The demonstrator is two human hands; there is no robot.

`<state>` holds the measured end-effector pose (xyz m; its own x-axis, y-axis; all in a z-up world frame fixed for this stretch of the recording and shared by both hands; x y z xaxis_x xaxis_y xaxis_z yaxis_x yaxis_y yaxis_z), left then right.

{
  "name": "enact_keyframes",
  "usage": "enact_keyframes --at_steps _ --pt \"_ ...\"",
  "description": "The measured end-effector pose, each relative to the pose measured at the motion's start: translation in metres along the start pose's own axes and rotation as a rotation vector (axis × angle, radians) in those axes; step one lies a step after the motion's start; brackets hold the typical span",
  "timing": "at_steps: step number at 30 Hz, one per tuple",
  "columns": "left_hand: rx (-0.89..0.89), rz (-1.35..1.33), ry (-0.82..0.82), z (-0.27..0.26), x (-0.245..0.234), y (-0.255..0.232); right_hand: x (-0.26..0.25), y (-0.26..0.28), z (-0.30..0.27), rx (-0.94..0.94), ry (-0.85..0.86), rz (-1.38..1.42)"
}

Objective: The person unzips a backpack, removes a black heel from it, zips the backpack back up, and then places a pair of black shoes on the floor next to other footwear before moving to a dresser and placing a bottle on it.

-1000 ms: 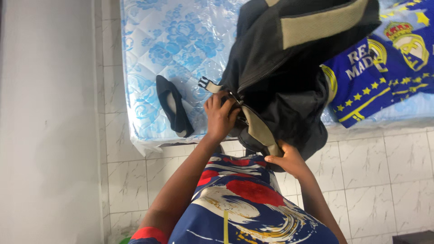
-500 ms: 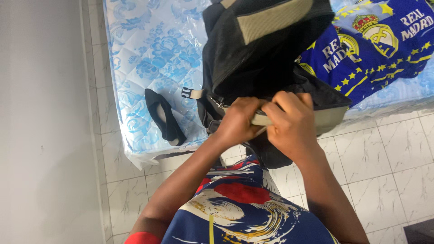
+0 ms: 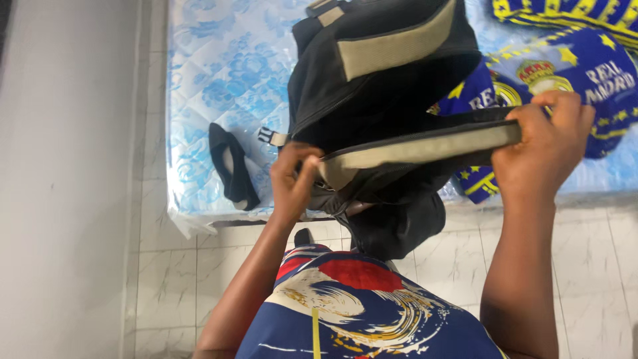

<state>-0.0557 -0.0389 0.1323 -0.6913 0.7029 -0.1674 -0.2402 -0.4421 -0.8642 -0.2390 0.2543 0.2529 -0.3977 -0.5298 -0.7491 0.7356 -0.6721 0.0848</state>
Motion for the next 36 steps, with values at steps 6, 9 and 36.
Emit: enact_keyframes --at_steps 6,9,36 --pt "-0.298 0.382 -0.054 -0.023 -0.003 0.084 0.027 -0.008 0.009 -0.014 -0.061 0.239" --pt "-0.168 0.565 -0.072 -0.028 0.012 0.073 0.031 -0.009 0.014 -0.088 -0.062 0.291" --pt "-0.858 0.101 0.138 -0.037 0.016 0.162 0.017 0.007 0.042 -0.151 -0.004 0.435"
Point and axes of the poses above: each hand's wrist, its own z-axis towards the middle knuckle, its own x-axis out of the palm, y = z × x, the point moved 8 cm from there along z, towards the middle knuckle, and after that the axes turned 7 degrees about z, right-handed, at the moved point
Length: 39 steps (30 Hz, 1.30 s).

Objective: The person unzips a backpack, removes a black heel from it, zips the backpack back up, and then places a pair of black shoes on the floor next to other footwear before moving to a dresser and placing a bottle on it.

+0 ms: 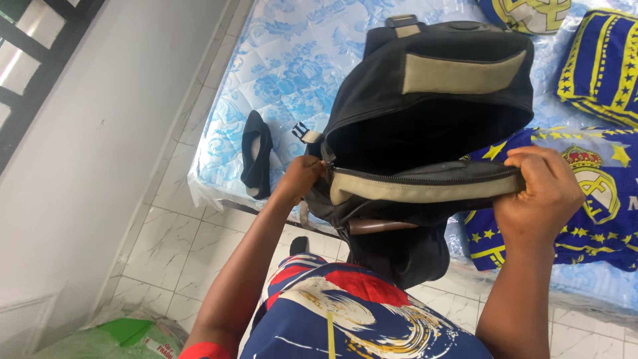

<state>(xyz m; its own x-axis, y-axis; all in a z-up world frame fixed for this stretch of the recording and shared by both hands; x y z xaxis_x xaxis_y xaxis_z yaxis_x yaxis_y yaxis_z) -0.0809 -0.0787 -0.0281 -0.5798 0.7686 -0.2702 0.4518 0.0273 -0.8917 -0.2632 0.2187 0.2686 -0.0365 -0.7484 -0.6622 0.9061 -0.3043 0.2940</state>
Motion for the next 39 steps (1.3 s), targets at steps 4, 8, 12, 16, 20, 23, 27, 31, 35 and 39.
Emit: enact_keyframes --at_steps 4,8,12,16,20,23,27,31,35,39 --pt "0.048 -0.283 0.095 -0.009 -0.013 -0.052 -0.002 0.004 0.002 0.022 0.011 0.043" --pt "0.232 -0.24 0.101 -0.033 -0.045 -0.143 0.002 0.011 0.002 0.015 0.022 0.036" --pt "0.377 -0.151 0.149 -0.068 -0.051 -0.218 0.02 0.03 0.015 0.0 0.102 0.056" --pt "0.36 -0.14 0.144 -0.084 -0.035 -0.24 0.028 0.065 0.047 -0.067 0.114 0.059" --pt "0.459 -0.015 0.029 -0.09 -0.03 -0.246 0.052 0.13 0.064 -0.239 0.172 0.239" --pt "0.655 0.225 -0.15 -0.109 -0.039 -0.26 0.078 0.166 0.07 -0.322 0.163 0.246" --pt "0.742 0.443 -0.213 -0.137 -0.055 -0.274 0.091 0.168 0.075 -0.332 0.134 0.278" --pt "0.916 0.252 -0.131 -0.152 -0.06 -0.277 0.086 0.148 0.081 -0.195 0.104 0.512" --pt "1.048 0.44 -0.353 -0.139 -0.031 -0.265 0.083 0.152 0.082 -0.17 0.068 0.48" --pt "1.021 0.49 -0.479 -0.132 -0.027 -0.25 0.075 0.144 0.085 -0.144 0.047 0.473"
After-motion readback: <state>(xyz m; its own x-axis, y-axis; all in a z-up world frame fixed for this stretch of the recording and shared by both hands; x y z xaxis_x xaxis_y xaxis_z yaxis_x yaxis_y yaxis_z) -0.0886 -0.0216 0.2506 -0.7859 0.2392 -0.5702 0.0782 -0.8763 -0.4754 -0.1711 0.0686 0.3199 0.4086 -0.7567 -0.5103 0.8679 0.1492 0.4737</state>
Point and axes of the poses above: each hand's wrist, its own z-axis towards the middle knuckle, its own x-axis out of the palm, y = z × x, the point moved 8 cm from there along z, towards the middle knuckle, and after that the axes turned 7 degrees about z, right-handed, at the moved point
